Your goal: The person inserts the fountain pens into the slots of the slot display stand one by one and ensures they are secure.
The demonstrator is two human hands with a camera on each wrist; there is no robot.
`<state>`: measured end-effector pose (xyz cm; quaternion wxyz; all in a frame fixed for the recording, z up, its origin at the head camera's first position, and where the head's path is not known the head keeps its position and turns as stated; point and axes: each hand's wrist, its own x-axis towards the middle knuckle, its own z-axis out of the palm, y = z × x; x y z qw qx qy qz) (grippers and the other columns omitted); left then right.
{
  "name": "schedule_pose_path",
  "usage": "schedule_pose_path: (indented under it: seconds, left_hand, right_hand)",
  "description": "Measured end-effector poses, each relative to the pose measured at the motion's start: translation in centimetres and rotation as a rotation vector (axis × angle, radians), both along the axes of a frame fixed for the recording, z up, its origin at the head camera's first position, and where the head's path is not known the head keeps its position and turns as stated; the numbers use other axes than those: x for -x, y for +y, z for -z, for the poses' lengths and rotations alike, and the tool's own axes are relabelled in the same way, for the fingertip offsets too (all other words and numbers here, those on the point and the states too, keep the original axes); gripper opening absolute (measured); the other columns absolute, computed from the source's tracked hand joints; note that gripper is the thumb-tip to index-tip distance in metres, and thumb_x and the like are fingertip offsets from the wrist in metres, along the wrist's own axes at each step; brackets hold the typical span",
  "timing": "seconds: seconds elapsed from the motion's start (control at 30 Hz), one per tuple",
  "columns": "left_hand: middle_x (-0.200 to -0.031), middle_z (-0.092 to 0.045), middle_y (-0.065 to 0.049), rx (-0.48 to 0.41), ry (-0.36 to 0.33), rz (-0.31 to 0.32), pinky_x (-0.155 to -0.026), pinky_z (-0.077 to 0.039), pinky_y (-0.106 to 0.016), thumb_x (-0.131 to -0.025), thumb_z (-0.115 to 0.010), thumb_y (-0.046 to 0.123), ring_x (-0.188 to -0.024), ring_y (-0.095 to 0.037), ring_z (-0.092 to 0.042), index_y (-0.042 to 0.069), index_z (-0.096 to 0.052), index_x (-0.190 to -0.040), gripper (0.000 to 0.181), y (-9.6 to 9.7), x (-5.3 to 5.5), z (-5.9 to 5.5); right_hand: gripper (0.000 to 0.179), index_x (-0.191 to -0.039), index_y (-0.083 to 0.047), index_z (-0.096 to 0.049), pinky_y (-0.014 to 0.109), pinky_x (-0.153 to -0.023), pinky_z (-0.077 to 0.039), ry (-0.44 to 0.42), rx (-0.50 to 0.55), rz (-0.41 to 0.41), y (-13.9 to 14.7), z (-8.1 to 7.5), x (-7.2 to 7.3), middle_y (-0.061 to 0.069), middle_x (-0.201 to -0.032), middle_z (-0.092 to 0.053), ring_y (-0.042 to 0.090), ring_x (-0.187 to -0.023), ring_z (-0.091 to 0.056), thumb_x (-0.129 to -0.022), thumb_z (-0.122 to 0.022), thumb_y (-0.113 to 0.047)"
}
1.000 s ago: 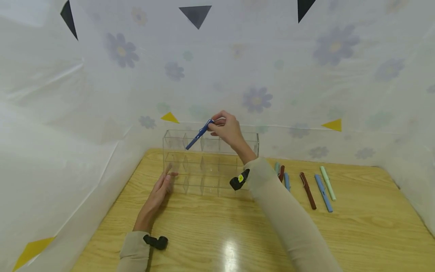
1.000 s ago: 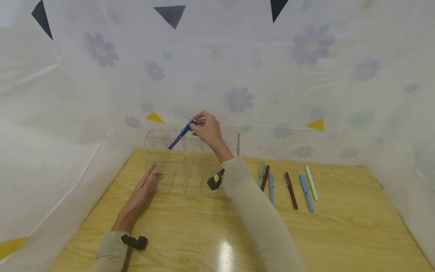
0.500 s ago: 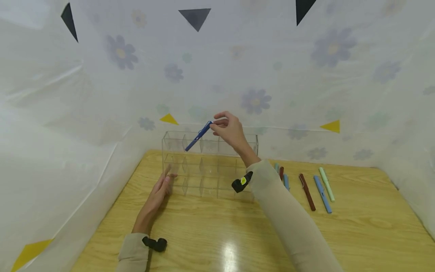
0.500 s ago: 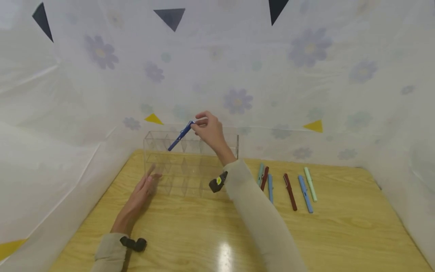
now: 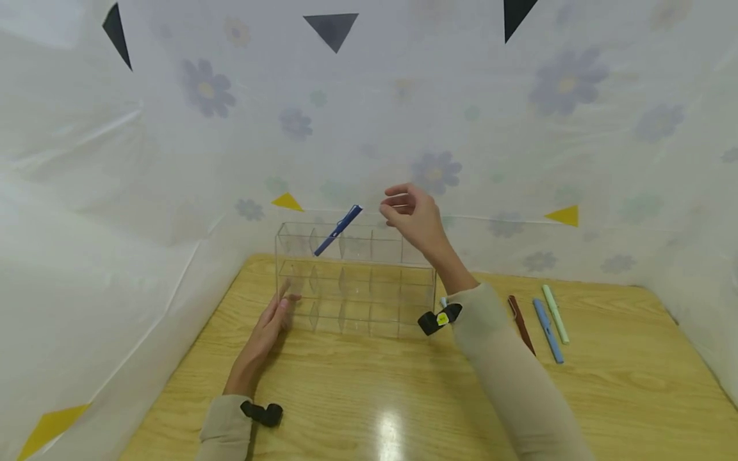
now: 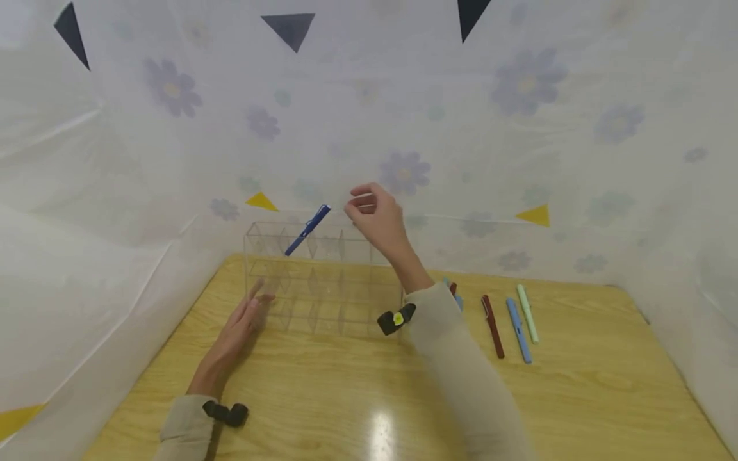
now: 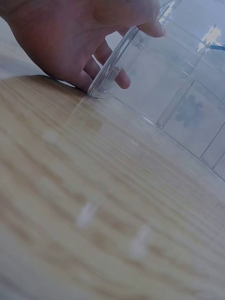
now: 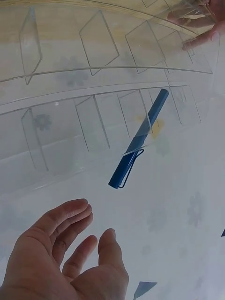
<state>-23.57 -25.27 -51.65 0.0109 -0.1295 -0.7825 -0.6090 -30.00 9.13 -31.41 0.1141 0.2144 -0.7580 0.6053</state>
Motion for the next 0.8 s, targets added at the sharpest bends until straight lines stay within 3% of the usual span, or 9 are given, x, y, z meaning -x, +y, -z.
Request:
schedule_pose_path:
  seconds: [0.2,0.4,0.8]
  left_hand:
    - [-0.151,-0.046,-0.025,-0.012,-0.001,-0.002,-0.091,-0.036,-0.030,-0.115,-0.028,0.032,-0.129,-0.038,-0.040,0.017,-0.015,-0.166,0.055,-0.1,0.1,-0.1]
    - [-0.151,-0.044,-0.028,-0.019,-0.003,0.012,-0.098,-0.035,-0.030,-0.115,-0.028,0.031,-0.135,-0.040,-0.037,0.018,-0.015,-0.167,0.055,-0.2,0.2,0.0]
    - [-0.149,-0.046,-0.028,-0.011,0.011,0.009,-0.097,-0.034,-0.026,-0.116,-0.028,0.028,-0.126,-0.038,-0.041,0.016,-0.015,-0.166,0.054,-0.3,0.1,-0.1]
  right_hand:
    - [0.031,-0.128,-0.002,-0.062,0.035,-0.083,-0.057,0.042,-0.019,0.008,1.4,-0.2,-1.7,0.017,-0.117,-0.068,0.028,-0.105,-0.067,-0.101,-0.068,-0.014]
    - [0.029,-0.127,-0.002,-0.062,0.030,-0.081,-0.056,0.086,0.003,0.014,2.9,1.1,-3.4,0.020,-0.118,-0.068,0.032,-0.104,-0.066,-0.101,-0.067,-0.013]
    - [0.028,-0.128,-0.005,-0.064,0.026,-0.078,-0.056,0.107,0.007,0.097,5.7,3.7,-6.4,0.015,-0.117,-0.069,0.023,-0.104,-0.066,-0.102,-0.066,-0.013]
